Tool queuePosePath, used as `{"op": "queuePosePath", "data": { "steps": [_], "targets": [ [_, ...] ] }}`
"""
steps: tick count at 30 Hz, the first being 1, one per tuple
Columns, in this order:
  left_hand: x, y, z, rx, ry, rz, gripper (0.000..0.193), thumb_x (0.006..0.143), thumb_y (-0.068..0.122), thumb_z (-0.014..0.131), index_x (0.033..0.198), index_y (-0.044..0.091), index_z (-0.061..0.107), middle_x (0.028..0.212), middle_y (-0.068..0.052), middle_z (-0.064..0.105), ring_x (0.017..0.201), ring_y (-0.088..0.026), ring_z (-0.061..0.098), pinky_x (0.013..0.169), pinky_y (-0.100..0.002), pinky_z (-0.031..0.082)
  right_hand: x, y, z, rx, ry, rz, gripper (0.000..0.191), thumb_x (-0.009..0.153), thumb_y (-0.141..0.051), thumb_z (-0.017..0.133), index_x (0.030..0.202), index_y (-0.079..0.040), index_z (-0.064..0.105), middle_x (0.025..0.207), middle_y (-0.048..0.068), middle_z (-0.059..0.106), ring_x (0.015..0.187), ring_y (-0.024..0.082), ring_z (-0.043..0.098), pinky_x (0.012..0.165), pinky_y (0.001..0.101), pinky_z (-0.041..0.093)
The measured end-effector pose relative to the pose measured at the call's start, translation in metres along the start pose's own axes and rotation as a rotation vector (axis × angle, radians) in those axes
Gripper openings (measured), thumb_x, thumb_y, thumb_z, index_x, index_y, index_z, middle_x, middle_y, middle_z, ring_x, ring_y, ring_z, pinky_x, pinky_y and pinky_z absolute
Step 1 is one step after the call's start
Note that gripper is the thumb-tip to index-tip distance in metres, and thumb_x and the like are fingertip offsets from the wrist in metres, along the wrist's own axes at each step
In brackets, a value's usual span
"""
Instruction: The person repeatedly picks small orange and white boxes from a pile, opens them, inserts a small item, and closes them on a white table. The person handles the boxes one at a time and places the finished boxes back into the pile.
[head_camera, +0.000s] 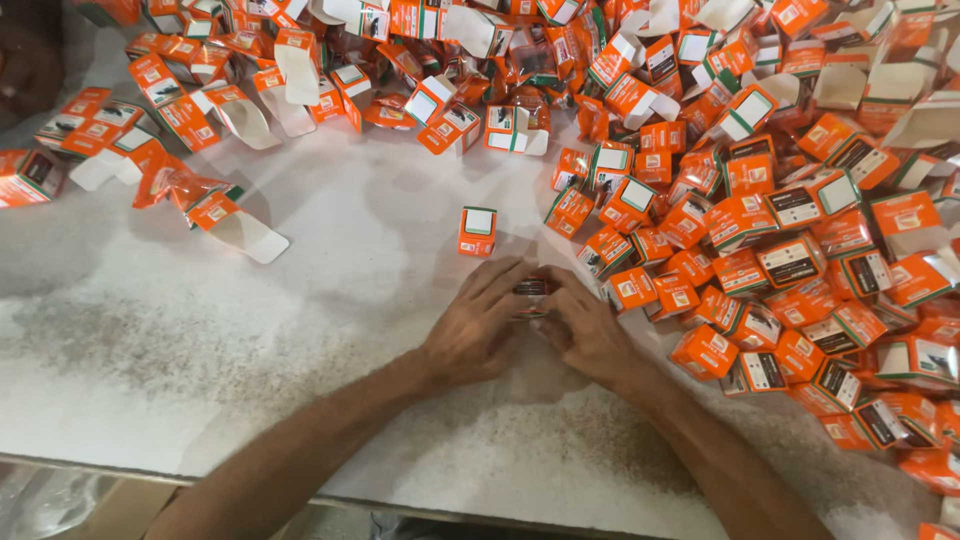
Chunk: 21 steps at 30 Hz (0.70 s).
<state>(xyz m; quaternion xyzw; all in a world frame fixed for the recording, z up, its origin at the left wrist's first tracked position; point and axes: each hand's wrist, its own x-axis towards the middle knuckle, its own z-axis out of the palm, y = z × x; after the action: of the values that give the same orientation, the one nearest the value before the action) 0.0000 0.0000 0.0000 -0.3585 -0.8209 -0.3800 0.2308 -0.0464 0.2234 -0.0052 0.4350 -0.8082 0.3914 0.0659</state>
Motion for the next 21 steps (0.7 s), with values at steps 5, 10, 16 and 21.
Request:
{"op": "queuePosePath", "data": {
  "steps": [5,10,16,21],
  "targets": [
    [0.002,-0.016,-0.010,0.267,0.079,-0.059,0.061,0.084,0.003,0.070,0.141,0.002,0.049,0.159,-0.026,0.037,0.148,-0.048,0.037,0.120,-0.062,0.033,-0.003,-0.013,-0.026,-0.350,0.337,-0.087,0.039,0.092,-0.007,0.077,0.122,-0.007,0.052,0.138,0.020,0.052,0.126,0.039,0.058,0.104,0.0462,0.051],
    [0.013,-0.045,0.000,0.416,0.003,-0.250,0.072,0.078,0.012,0.074,0.145,0.003,0.049,0.153,-0.029,0.037,0.135,-0.049,0.043,0.106,-0.057,0.040,-0.006,-0.013,-0.042,-0.742,0.613,-0.155,0.053,0.089,-0.019,0.073,0.134,0.000,0.051,0.143,0.032,0.037,0.134,0.051,0.042,0.113,0.0611,0.039],
    [0.040,-0.057,0.010,0.139,-0.006,-0.603,0.054,0.087,0.033,0.081,0.130,0.007,0.060,0.124,-0.018,0.066,0.104,-0.033,0.069,0.087,-0.043,0.056,-0.029,-0.009,-0.007,-0.487,0.009,-0.281,0.030,0.097,-0.019,0.070,0.123,-0.007,0.062,0.146,0.016,0.054,0.140,0.038,0.052,0.117,0.0519,0.043],
    [0.116,-0.055,0.059,-0.408,0.171,-0.476,0.072,0.093,0.034,0.077,0.145,-0.001,0.042,0.139,-0.016,0.056,0.116,-0.018,0.060,0.095,-0.037,0.054,-0.030,0.015,-0.001,-0.295,0.016,-0.035,0.050,0.093,-0.029,0.072,0.131,-0.002,0.056,0.147,0.025,0.045,0.138,0.046,0.045,0.114,0.0551,0.037]
  ]
}}
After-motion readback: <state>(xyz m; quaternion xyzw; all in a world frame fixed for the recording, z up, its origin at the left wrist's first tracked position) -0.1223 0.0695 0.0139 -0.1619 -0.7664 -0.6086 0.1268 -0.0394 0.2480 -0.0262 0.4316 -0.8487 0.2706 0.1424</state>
